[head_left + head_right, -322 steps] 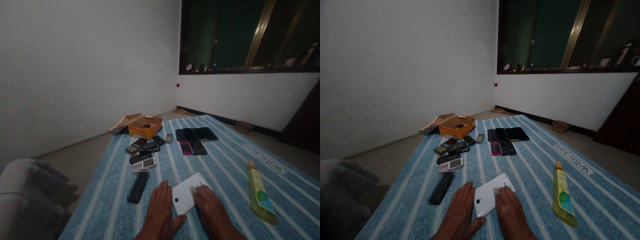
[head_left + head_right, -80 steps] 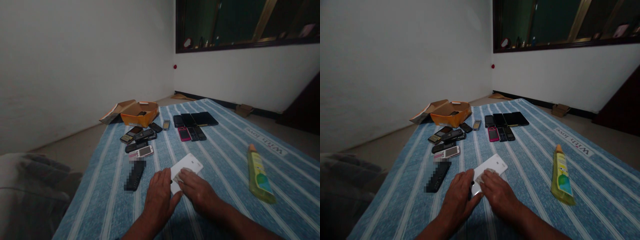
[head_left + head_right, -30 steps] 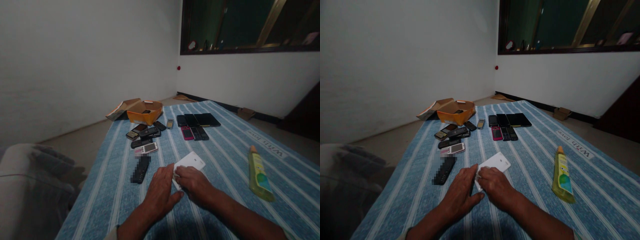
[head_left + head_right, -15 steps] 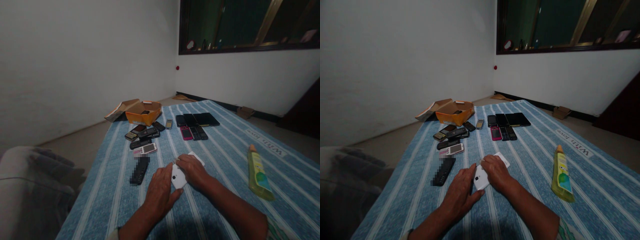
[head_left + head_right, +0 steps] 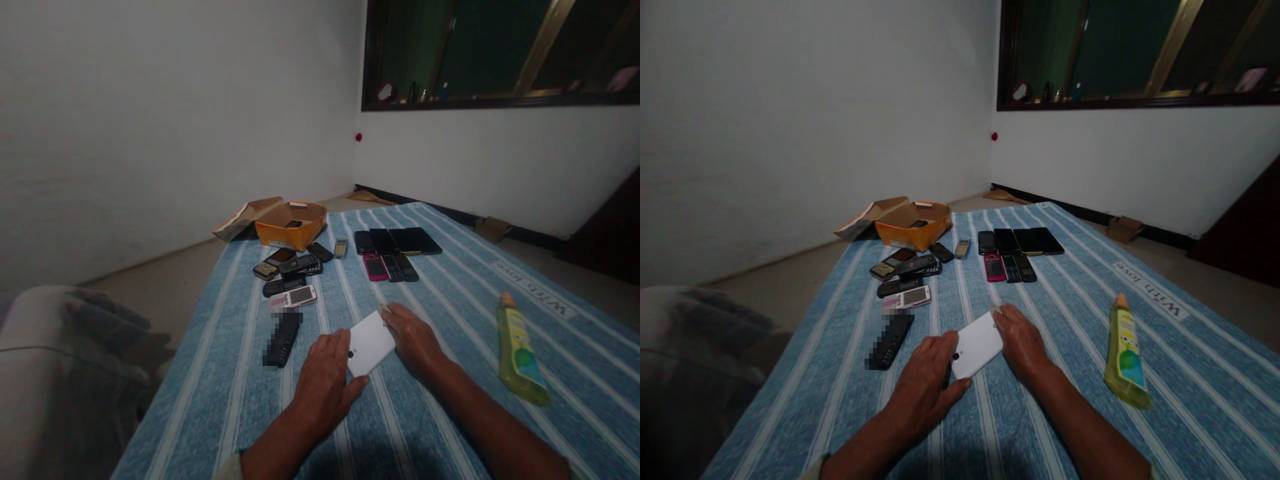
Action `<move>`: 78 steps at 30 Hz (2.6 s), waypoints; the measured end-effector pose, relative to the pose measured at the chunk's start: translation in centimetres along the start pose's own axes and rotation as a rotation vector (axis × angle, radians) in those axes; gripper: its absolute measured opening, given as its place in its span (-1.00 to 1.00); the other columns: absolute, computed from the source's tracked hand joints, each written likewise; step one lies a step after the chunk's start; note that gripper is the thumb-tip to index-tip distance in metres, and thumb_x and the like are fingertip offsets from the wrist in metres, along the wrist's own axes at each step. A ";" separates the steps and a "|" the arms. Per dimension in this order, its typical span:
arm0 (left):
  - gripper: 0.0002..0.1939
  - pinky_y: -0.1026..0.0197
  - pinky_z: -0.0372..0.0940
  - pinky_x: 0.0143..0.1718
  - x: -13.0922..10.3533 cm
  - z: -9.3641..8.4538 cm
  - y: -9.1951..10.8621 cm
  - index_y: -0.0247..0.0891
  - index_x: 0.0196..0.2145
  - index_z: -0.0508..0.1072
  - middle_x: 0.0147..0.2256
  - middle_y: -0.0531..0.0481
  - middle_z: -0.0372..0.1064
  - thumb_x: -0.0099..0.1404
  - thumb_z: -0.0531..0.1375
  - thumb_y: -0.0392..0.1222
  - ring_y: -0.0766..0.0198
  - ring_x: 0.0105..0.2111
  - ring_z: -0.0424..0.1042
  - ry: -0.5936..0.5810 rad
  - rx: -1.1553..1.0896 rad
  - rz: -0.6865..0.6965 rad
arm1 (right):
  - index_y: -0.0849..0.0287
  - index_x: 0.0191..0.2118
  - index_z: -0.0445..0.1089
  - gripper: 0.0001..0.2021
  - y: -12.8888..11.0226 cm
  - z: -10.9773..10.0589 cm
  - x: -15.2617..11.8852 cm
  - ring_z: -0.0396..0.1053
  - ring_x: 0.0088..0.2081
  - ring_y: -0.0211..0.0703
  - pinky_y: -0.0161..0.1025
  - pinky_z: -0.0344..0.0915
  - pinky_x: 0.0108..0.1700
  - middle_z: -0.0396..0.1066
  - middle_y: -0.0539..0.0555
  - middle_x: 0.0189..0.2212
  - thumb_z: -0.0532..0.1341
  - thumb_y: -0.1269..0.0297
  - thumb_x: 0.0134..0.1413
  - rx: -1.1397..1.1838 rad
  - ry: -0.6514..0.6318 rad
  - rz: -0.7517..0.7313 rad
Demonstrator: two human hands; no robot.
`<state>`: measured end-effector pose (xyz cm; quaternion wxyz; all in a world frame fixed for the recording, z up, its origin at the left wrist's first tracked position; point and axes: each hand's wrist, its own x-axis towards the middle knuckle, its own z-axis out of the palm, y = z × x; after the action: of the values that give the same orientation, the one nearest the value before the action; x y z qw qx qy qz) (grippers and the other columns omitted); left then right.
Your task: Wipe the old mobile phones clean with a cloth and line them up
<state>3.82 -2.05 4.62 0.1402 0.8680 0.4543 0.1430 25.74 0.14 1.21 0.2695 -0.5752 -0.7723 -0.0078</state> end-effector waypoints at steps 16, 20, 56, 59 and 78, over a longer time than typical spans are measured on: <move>-0.56 -0.04 0.22 -0.09 0.1 0.2 -0.1 -0.24 0.00 0.20 -0.13 -0.11 0.33 0.18 0.21 -0.24 0.01 -0.09 0.26 0.011 -0.019 0.034 | 0.27 0.18 0.28 -0.42 -3.2 2.7 -5.8 0.23 0.21 0.10 0.11 0.35 0.12 0.37 0.32 0.09 0.00 0.67 0.01 -0.120 0.248 -0.183; -0.60 -0.01 0.24 -0.11 0.0 0.3 -0.3 -0.21 -0.02 0.21 -0.16 -0.08 0.34 0.18 0.19 -0.27 0.03 -0.11 0.27 0.036 -0.023 0.036 | 0.36 0.15 0.29 -0.48 -5.2 2.9 -6.2 0.22 0.21 0.16 0.16 0.35 0.11 0.35 0.39 0.10 0.04 0.65 0.04 -0.071 0.204 -0.268; -0.46 -0.01 0.21 -0.07 0.2 0.1 -0.2 -0.25 0.02 0.18 -0.10 -0.10 0.32 0.13 0.29 -0.17 0.02 -0.10 0.23 -0.024 -0.019 -0.024 | 0.29 -0.06 0.41 -0.80 1.2 -2.8 -1.7 0.47 -0.04 -0.06 -0.13 0.45 -0.01 0.51 0.26 -0.13 0.11 0.44 0.27 -0.001 0.050 -0.685; -0.46 -0.02 0.21 -0.07 0.1 0.3 -0.4 -0.24 0.03 0.16 -0.11 -0.10 0.32 0.14 0.28 -0.17 0.02 -0.10 0.23 -0.004 -0.024 -0.002 | 0.30 -0.08 0.41 -0.81 -0.2 -2.4 -1.8 0.47 -0.05 -0.06 -0.14 0.45 -0.02 0.51 0.26 -0.16 0.10 0.42 0.29 0.018 0.068 -0.719; -0.50 -0.01 0.21 -0.09 -0.1 0.1 -1.0 -0.23 0.03 0.14 -0.09 -0.12 0.29 0.16 0.19 -0.12 0.04 -0.13 0.23 -0.012 -0.021 0.078 | 0.28 -0.24 0.44 -0.87 -4.3 -1.6 -1.1 0.47 -0.19 -0.16 -0.23 0.42 -0.07 0.50 0.16 -0.31 0.14 0.43 0.27 0.116 0.031 -0.803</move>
<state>3.09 -1.59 4.18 0.1465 0.8844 0.4177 0.1479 22.82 -2.82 3.36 0.2888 -0.2115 -0.9305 -0.0774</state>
